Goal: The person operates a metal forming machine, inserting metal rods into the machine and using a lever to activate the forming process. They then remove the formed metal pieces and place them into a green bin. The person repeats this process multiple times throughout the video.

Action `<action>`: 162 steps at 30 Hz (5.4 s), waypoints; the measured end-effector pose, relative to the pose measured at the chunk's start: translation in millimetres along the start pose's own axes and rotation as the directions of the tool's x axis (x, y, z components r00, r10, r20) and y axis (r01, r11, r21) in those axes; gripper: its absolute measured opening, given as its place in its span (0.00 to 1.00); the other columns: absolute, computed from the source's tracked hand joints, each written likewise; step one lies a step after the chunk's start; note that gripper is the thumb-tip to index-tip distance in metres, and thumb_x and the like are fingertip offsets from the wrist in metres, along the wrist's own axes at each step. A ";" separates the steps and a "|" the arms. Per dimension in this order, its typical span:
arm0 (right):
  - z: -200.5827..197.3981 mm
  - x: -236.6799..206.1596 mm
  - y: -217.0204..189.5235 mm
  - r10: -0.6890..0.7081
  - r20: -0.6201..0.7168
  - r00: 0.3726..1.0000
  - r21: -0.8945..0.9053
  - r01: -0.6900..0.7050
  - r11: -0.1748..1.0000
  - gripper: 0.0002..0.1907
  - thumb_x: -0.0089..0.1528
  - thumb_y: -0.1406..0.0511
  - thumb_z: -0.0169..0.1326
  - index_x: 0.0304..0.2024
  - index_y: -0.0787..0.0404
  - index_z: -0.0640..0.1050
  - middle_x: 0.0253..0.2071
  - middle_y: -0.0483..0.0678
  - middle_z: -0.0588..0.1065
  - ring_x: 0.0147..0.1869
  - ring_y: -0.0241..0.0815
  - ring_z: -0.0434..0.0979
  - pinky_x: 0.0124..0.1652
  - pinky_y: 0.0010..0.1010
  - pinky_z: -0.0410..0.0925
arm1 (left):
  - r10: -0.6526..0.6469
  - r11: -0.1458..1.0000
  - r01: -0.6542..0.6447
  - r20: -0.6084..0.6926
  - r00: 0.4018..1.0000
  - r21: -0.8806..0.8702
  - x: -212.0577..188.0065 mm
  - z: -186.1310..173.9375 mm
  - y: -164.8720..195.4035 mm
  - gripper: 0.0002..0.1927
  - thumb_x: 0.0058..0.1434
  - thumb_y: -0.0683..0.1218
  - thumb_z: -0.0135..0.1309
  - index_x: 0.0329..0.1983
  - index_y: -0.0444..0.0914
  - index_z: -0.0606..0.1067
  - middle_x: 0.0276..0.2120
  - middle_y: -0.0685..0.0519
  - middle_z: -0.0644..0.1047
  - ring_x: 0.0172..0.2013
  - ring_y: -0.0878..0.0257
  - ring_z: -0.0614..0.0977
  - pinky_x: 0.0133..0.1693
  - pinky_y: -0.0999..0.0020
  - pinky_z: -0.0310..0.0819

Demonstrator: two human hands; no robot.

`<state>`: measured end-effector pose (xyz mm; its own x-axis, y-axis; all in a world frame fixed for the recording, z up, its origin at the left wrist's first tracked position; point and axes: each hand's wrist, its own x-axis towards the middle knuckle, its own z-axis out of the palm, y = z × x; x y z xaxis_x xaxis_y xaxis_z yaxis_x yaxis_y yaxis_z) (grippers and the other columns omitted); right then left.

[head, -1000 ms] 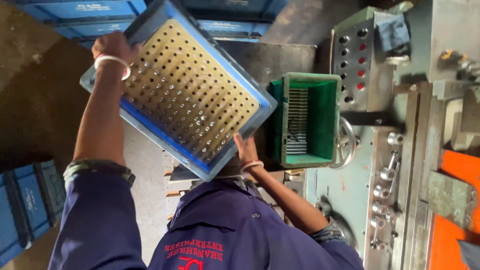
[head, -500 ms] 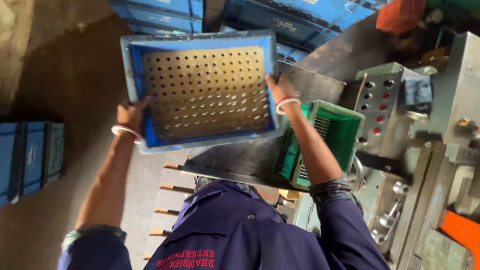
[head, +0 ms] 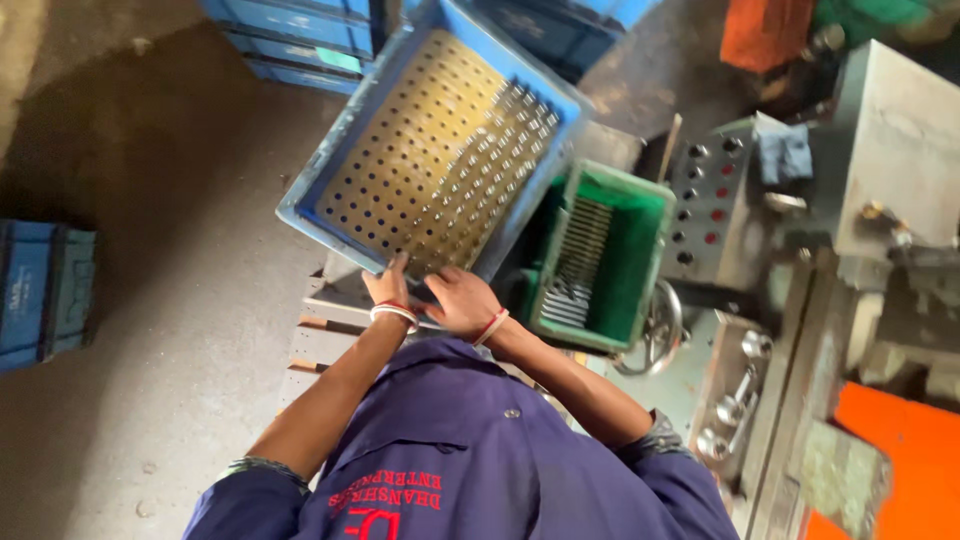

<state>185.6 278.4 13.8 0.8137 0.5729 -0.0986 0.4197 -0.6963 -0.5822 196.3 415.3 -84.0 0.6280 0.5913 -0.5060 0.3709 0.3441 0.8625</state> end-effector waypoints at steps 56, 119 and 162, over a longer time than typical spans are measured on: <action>-86.4 -182.0 145.6 0.549 -0.037 0.835 0.825 -0.285 0.488 0.04 0.63 0.67 0.62 0.36 0.63 0.82 0.26 0.42 0.74 0.25 0.28 0.65 0.25 0.25 0.57 | -0.260 0.962 0.188 0.877 0.404 0.199 -182.6 82.4 -52.3 0.20 0.70 0.60 0.49 0.52 0.41 0.73 0.38 0.59 0.79 0.31 0.71 0.80 0.31 0.76 0.75; -96.7 -317.1 -22.4 0.698 -0.530 0.481 0.468 -0.520 0.714 0.14 0.69 0.59 0.55 0.39 0.65 0.80 0.32 0.51 0.75 0.35 0.45 0.76 0.36 0.33 0.68 | 0.319 0.840 -0.482 0.946 0.065 -0.250 -261.6 131.2 -9.8 0.10 0.71 0.49 0.57 0.44 0.37 0.74 0.29 0.55 0.76 0.30 0.70 0.74 0.31 0.71 0.68; -73.1 -298.4 -23.8 0.699 -0.675 0.235 0.619 -0.336 0.710 0.17 0.69 0.58 0.56 0.32 0.64 0.80 0.19 0.52 0.65 0.22 0.43 0.63 0.25 0.35 0.60 | -0.086 0.952 0.299 0.996 0.035 0.071 -235.6 219.3 56.5 0.15 0.68 0.47 0.59 0.25 0.40 0.73 0.17 0.62 0.67 0.14 0.74 0.64 0.16 0.75 0.52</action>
<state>-37.8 92.4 116.0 0.7561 -0.6444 0.1143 -0.2244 -0.4193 -0.8797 219.3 135.4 83.3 0.6715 -0.7349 -0.0950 0.5894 0.4520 0.6695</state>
